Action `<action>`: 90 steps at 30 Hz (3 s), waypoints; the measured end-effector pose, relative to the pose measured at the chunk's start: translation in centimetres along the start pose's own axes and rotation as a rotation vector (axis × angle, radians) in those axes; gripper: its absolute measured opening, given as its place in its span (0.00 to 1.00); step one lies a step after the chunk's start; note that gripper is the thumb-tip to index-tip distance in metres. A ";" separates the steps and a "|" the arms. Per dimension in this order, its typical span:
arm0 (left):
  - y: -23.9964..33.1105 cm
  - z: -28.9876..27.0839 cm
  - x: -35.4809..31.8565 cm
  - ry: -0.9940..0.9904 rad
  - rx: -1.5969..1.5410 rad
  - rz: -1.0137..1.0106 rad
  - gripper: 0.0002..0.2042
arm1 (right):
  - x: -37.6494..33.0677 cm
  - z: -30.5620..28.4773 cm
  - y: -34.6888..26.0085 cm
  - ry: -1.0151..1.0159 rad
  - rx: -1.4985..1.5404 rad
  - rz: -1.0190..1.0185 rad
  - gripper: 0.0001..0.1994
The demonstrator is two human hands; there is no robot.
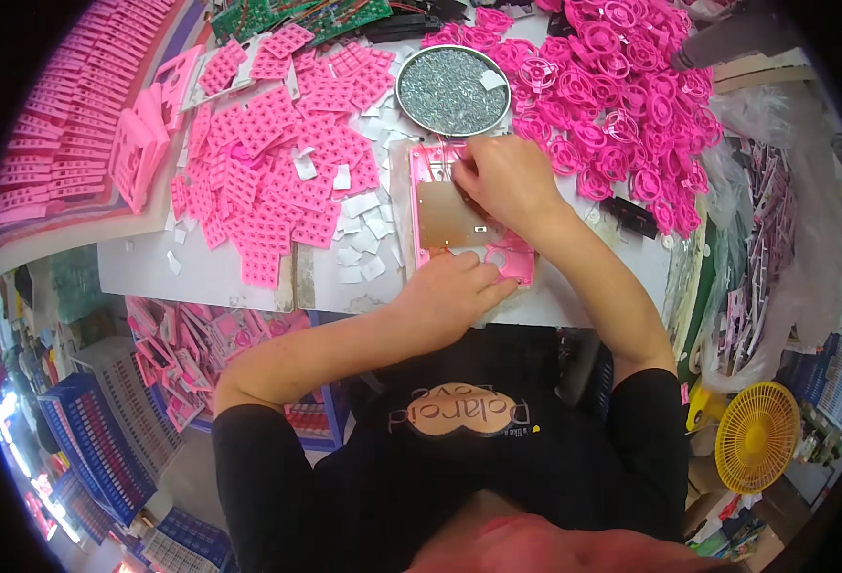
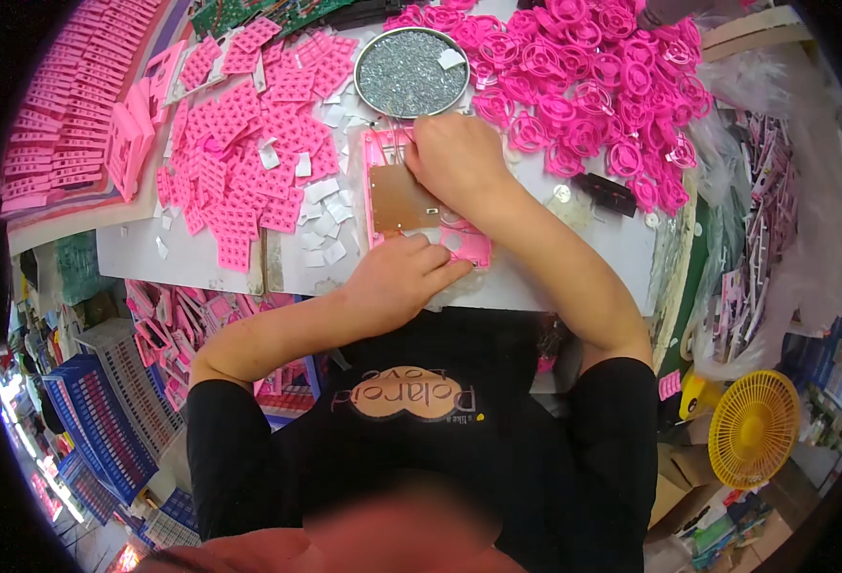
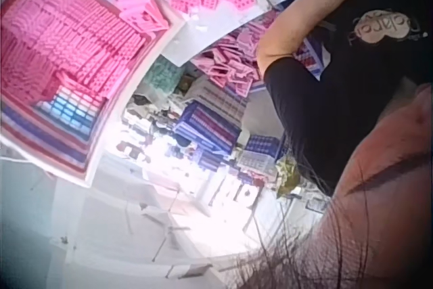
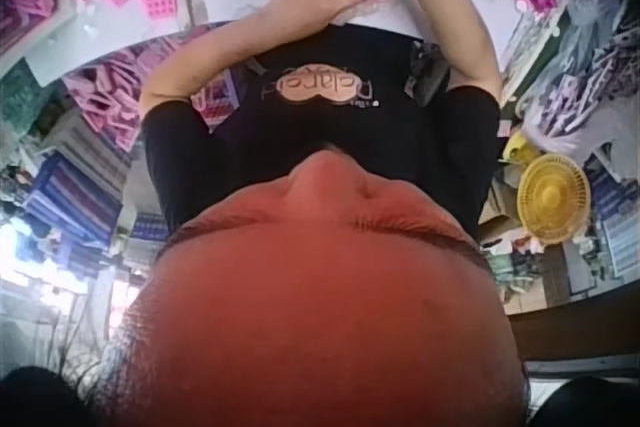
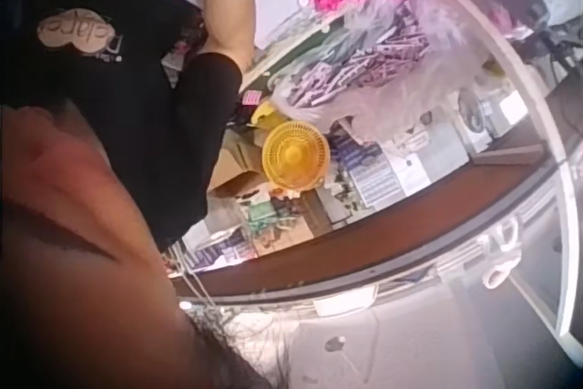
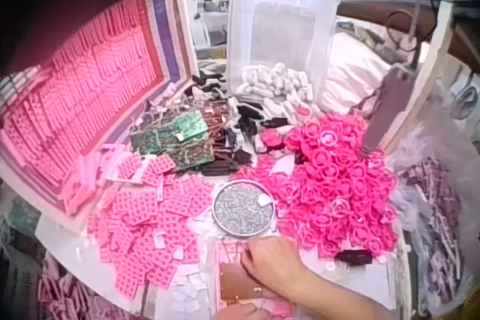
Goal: Assembling and gluing components inside a pink toy electronic device.
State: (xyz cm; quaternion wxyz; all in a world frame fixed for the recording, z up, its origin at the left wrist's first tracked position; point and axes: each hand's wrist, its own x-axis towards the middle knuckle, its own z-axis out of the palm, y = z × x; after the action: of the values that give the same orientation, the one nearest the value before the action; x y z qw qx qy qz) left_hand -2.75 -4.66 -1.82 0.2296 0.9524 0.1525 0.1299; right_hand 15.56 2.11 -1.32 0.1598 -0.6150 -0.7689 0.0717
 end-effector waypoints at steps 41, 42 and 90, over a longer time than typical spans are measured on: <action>-7.5 -2.9 4.1 0.553 0.009 -0.341 0.04 | -4.4 -3.2 0.1 -0.163 0.044 -0.248 0.03; -7.5 -3.2 4.3 0.493 0.047 -0.308 0.03 | -4.9 -3.2 0.1 -0.112 0.074 -0.224 0.04; -9.4 -5.3 7.7 -0.071 -0.077 -0.451 0.07 | -3.6 -4.2 3.2 -0.230 0.258 -0.424 0.11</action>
State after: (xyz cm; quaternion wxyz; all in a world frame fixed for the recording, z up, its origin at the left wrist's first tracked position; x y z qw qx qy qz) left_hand 0.45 8.06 -0.39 0.2942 0.8887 0.3483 0.0474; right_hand 20.62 -1.00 1.11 0.1598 -0.4024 -0.8782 0.2034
